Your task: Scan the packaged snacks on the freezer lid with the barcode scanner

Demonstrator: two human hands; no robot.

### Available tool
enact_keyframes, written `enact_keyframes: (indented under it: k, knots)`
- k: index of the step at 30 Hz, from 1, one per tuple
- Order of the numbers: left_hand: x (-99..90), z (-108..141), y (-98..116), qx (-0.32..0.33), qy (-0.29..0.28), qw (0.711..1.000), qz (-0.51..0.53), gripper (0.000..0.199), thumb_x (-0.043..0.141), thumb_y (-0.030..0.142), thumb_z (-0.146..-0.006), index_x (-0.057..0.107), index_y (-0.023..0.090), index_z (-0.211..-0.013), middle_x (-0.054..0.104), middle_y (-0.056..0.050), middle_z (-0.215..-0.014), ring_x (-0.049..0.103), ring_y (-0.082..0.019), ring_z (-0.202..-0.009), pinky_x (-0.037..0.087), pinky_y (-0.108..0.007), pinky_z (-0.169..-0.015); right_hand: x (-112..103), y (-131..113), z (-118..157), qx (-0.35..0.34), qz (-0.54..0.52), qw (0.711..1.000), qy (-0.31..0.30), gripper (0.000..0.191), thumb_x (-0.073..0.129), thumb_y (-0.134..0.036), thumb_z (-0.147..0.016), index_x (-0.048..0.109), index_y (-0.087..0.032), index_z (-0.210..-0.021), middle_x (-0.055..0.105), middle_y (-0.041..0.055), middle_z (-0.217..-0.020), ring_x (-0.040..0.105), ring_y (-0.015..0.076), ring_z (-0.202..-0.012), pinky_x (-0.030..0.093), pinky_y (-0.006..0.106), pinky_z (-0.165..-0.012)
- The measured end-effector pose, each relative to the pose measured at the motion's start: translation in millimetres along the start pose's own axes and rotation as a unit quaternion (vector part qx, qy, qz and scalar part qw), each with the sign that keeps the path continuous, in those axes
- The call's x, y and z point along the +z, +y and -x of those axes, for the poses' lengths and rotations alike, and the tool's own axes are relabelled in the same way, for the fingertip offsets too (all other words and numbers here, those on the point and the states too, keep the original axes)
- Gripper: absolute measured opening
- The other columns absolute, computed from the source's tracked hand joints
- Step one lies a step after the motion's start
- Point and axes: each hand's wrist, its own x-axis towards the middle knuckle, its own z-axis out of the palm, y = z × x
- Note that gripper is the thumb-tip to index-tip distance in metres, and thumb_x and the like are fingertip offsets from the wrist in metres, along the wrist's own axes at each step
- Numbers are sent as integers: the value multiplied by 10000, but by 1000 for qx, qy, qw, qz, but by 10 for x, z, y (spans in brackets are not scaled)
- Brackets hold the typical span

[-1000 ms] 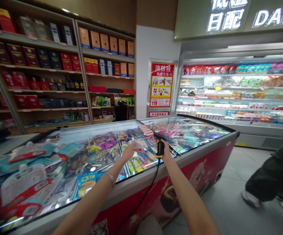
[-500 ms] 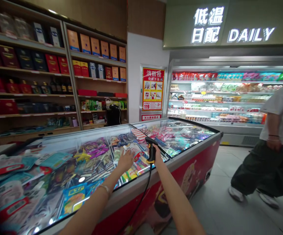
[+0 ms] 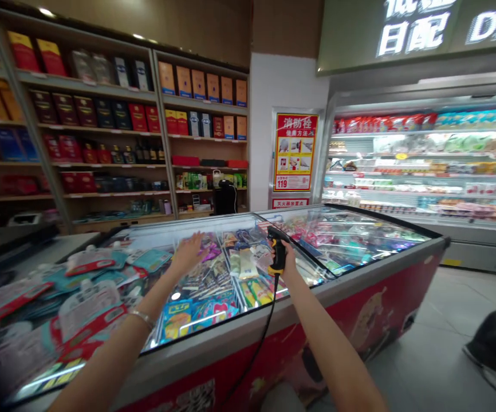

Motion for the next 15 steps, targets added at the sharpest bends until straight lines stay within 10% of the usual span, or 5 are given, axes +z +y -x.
enact_keyframes:
  k: [7,15]
  knots:
    - [-518,389,-1431,-223,9,971,-85,488,439,280,-855,426,77,-1298,481,-223,-1332,471,-335,-1213,363,-470,-985,936,816,-462,121,-28,989,-83,299,504,-354,-792,627,-128,-946,559,9,-537,485,103,-407,383,178,-335]
    - [-342,620,-1577,-253,11,957,-139,338,450,288,-851,564,105,-1112,575,-208,-1138,506,-350,-1113,384,-451,-900,1702,1802,-613,202,36,971,-124,264,513,-352,-804,639,-128,-863,586,30,-545,487,111,-404,387,192,-335]
